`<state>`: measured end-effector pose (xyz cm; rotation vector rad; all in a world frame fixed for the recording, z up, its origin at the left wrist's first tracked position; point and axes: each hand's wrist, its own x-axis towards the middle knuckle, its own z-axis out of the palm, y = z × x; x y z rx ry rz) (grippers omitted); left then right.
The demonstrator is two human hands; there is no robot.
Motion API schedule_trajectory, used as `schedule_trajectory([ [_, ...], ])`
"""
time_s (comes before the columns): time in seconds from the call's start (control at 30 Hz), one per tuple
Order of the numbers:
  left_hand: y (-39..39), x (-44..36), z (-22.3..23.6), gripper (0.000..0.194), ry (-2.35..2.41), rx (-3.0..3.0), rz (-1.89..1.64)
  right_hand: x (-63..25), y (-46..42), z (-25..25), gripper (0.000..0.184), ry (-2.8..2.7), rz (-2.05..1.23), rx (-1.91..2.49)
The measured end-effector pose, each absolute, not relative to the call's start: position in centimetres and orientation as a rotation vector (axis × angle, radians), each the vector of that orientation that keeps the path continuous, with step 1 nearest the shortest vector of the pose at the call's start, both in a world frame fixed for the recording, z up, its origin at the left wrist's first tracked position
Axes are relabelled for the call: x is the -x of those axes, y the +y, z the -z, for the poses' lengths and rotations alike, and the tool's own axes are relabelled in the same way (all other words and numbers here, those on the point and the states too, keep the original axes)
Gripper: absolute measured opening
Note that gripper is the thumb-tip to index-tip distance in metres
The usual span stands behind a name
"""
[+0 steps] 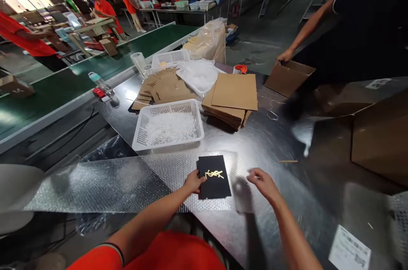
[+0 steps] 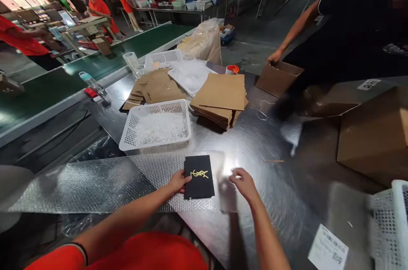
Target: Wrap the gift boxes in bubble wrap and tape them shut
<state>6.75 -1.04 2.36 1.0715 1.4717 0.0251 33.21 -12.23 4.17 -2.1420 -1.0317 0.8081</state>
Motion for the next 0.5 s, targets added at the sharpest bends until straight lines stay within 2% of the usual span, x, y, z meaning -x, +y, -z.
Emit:
schedule_trajectory([
  [0.07,-1.1,-6.8,-2.5,0.034,1.468,-1.048,-0.032,-27.5,-11.1,-4.2,0.014,-1.155,-0.819,1.879],
  [0.1,-1.1,-6.8,-2.5,0.035,1.467,-1.038,-0.035,-24.3,-10.5,-3.9,0.015,-1.146,-0.781,1.887],
  [0.23,-1.0,-6.6,-2.6,0.041,1.473,-1.005,-0.039,-14.3,-9.0,-1.1,0.038,-1.038,-0.6,2.056],
  [0.3,-0.8,-6.5,-2.6,0.042,1.461,-0.987,-0.038,-12.4,-9.3,0.6,0.043,-1.065,-0.485,2.097],
  [0.43,-0.3,-6.5,-2.4,0.029,1.427,-0.979,-0.025,-11.9,-10.7,2.6,0.048,-1.24,-0.309,2.109],
  [0.5,-0.1,-6.7,-2.2,0.032,1.419,-1.028,-0.051,-11.7,-11.1,2.9,0.054,-1.318,-0.246,2.112],
])
